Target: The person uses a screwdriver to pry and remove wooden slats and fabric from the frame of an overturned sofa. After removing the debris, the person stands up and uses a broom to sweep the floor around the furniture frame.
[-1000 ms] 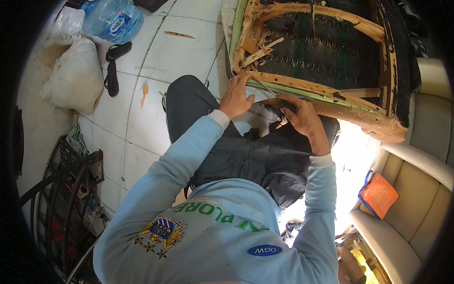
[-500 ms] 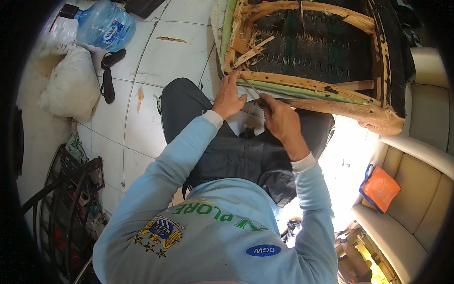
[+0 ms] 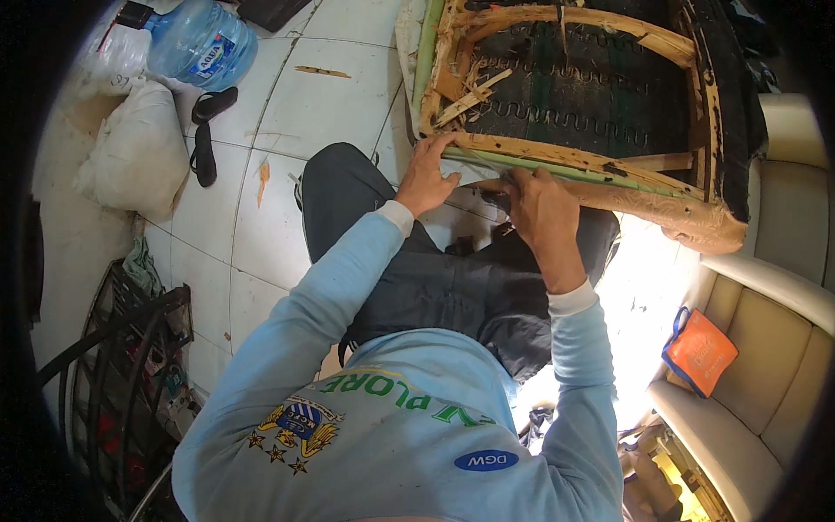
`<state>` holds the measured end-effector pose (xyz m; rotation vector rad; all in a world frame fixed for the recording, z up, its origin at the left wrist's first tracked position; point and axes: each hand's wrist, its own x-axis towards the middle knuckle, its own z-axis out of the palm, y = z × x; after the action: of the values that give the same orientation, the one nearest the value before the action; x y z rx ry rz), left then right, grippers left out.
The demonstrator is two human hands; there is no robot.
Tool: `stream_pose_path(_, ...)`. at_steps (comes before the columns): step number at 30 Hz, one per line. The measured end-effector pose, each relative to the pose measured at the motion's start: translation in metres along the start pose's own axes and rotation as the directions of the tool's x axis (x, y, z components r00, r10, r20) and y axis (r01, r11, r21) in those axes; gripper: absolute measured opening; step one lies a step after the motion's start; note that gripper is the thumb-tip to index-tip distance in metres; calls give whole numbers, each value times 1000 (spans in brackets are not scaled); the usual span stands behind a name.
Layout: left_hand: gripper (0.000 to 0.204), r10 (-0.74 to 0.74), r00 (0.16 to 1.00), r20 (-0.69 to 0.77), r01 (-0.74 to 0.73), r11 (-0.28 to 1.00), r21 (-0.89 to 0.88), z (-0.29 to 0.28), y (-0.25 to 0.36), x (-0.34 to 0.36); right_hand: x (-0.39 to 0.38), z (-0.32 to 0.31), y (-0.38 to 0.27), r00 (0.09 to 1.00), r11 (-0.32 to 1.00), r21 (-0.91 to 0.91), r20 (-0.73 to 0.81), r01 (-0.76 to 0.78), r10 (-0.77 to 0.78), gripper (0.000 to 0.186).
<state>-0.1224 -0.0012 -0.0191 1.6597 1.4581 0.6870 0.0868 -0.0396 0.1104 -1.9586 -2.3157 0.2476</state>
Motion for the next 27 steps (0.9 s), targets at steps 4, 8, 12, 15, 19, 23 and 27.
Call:
stream_pose_path(4,76,-32,999,36,33,999,-16,-1,0,0,12,-8,8,1000,998,63,-15,14,-13,24)
stream_pose_path(8,80,-63,996,63,62,998,15,-4,7,-1,10,2,17,991,995,85,133,-47,35,27)
stream_pose_path(12,91,-92,996,19,91,994,56,-2,9,1,11,15,22,889,899,303,425,-317,170,41)
stream_pose_path(15,99,-93,996,-3,92,992,80,1,5,2,6,39,29,599,241,566,795,-788,92,48)
stream_pose_path(19,97,-111,994,-7,111,993,25,4,6,2,-7,58,-1,612,-450,557,791,-698,29,49)
stream_pose_path(23,81,53,999,-10,-51,989,139,5,-2,-7,-11,28,-12,863,148,881,386,-450,327,38)
stream_pose_path(27,68,58,998,32,-64,962,264,2,4,-18,-25,6,-12,949,839,450,73,-305,306,30)
